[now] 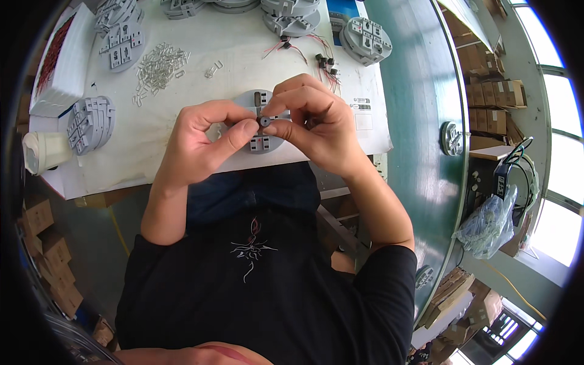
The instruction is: Assembling small electronic components onto circular base plates at a production workbench.
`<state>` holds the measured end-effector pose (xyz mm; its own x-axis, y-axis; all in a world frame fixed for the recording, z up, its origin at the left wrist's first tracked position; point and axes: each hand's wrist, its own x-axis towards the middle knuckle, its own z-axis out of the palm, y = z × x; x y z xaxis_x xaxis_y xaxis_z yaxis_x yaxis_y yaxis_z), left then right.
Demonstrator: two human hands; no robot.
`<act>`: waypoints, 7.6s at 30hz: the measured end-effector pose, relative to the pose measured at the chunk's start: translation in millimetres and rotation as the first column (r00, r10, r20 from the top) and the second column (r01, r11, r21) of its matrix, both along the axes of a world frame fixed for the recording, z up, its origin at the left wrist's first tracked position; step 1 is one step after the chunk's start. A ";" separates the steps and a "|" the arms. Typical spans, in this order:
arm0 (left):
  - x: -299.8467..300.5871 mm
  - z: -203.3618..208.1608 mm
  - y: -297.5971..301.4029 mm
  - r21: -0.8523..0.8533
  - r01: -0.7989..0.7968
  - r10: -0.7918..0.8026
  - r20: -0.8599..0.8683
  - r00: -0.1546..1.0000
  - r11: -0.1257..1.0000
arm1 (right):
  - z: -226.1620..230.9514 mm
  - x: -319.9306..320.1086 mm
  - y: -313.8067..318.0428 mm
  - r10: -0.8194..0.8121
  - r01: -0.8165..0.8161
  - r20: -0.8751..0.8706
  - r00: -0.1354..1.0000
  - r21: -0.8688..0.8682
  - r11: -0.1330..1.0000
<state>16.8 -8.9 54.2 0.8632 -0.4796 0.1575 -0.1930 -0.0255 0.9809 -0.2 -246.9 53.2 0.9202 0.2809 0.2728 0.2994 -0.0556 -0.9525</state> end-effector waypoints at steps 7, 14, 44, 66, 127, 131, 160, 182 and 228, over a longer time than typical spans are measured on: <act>-3.0 -6.1 -7.9 -0.007 -0.095 0.093 0.273 0.957 0.995 | 6.8 -12.0 6.5 -0.032 0.034 0.018 0.999 -0.117 0.993; -6.9 -12.4 -12.4 -0.248 0.000 0.014 0.054 0.998 0.969 | -3.3 -26.3 17.6 0.310 0.059 -0.397 0.864 0.691 0.720; -5.9 -25.3 -12.8 0.076 -0.073 0.066 0.090 0.994 0.994 | 2.5 -28.1 -0.7 -0.215 0.183 -0.159 0.964 -0.194 0.964; -18.2 -59.4 -35.6 0.354 -0.470 0.259 0.503 0.825 0.809 | -13.5 -7.0 -9.3 -0.158 0.158 -0.236 0.959 -0.021 0.987; -8.2 -54.3 -7.2 0.222 -0.358 0.234 0.441 0.867 0.907 | -4.4 57.7 22.6 -0.338 0.061 -0.328 0.882 -0.631 0.773; -3.2 -48.0 -5.3 0.249 -0.354 0.230 0.418 0.879 0.901 | -12.0 50.8 6.1 -0.275 0.104 -0.242 0.931 -0.544 0.832; 13.2 -0.6 -46.8 0.811 -0.273 -0.347 0.491 0.799 0.517 | 12.7 23.5 -27.0 -0.107 0.227 -0.629 0.770 0.113 0.967; -18.6 -57.7 2.3 0.292 -0.291 0.157 0.407 0.900 0.911 | 18.1 3.3 30.8 -0.031 -0.073 -0.095 0.995 -0.900 0.431; -19.4 -52.0 5.6 0.325 -0.286 0.169 0.345 0.923 0.902 | 12.0 4.4 38.6 0.126 -0.083 -0.050 0.991 -0.957 0.278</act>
<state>-2.6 -3.3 2.3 0.8941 -0.3493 0.2805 -0.4219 -0.4463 0.7892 4.2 -208.3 65.2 0.8591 0.4538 -0.2366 0.4030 -0.8848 -0.2338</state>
